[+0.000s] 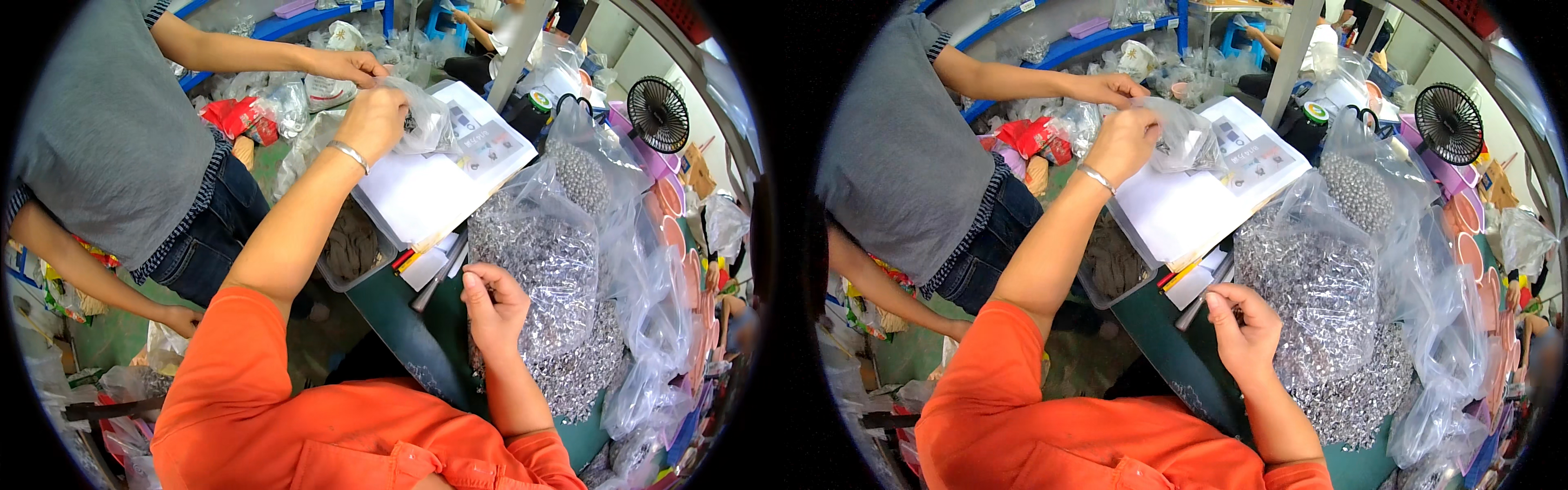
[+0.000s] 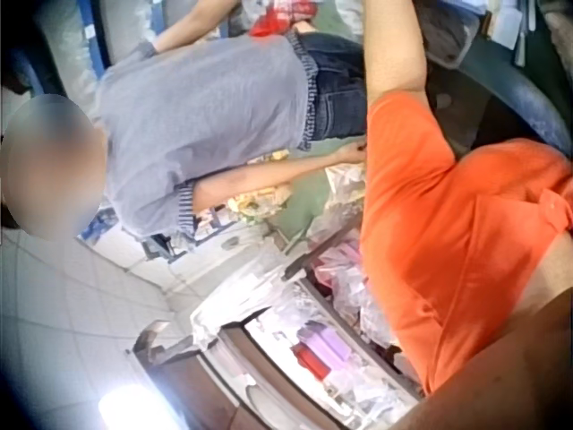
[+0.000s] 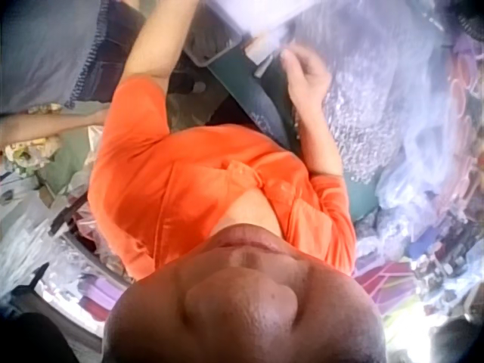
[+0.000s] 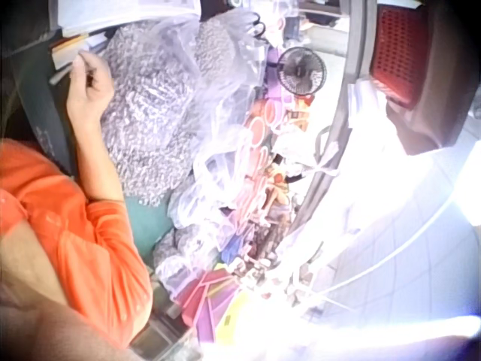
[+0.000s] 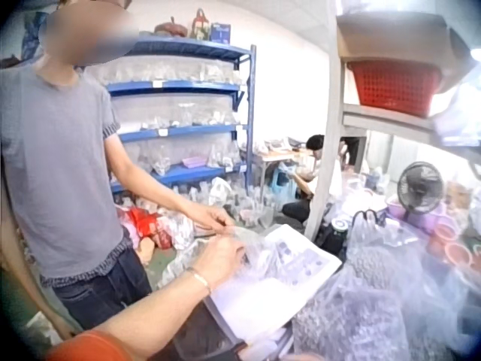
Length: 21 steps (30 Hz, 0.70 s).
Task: The person uses a sizing tool to measure metal rings, then picks up multiple small metal parts from a bin and places them into a plastic bag before handing the bag to another person and placing it on a shelf.
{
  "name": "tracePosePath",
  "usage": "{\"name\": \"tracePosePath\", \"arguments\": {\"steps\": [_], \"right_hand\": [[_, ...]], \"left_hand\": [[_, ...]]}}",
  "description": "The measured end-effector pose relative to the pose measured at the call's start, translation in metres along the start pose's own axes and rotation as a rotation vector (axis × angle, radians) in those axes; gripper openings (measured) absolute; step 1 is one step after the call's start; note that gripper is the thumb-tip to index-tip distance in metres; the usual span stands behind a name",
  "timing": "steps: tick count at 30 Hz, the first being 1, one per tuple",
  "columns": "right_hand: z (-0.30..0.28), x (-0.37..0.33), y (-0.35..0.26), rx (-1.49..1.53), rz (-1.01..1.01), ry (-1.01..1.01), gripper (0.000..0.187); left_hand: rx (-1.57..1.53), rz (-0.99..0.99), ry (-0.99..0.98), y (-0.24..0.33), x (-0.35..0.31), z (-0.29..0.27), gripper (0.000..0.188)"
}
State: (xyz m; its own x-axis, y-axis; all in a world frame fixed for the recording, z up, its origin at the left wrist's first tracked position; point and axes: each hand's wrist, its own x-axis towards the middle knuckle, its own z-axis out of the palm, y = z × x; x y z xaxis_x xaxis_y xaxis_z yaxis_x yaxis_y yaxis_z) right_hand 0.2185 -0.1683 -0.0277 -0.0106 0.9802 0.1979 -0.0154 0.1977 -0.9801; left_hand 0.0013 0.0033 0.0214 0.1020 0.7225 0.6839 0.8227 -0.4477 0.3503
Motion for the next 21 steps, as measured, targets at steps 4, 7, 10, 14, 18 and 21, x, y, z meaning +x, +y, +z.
{"name": "tracePosePath", "arguments": {"steps": [4, 7, 10, 14, 18, 21], "right_hand": [[-0.012, 0.019, -0.011, 0.593, 0.527, -0.1, 0.014], [0.004, 0.045, -0.029, 0.622, 0.687, -0.145, 0.017], [0.024, 0.071, -0.034, 0.293, 0.409, -0.337, 0.015], [0.067, 0.124, -0.041, -0.231, -0.35, -0.273, 0.015], [0.072, 0.177, -0.04, -0.666, -0.754, -0.274, 0.014], [0.063, 0.197, -0.054, -1.222, -0.46, -0.267, 0.017]], "left_hand": [[-0.164, -0.122, 0.214, 0.012, -0.007, -0.012, 0.015], [-0.056, -0.244, -0.012, -0.001, -0.015, -0.018, 0.02], [0.042, -0.227, -0.152, -0.007, -0.018, -0.018, 0.02], [-0.002, -0.151, -0.22, -0.003, -0.014, -0.015, 0.017], [-0.208, 0.032, -0.043, 0.005, -0.024, -0.007, 0.013], [-0.215, 0.059, -0.02, 0.006, -0.033, -0.013, 0.013]]}}
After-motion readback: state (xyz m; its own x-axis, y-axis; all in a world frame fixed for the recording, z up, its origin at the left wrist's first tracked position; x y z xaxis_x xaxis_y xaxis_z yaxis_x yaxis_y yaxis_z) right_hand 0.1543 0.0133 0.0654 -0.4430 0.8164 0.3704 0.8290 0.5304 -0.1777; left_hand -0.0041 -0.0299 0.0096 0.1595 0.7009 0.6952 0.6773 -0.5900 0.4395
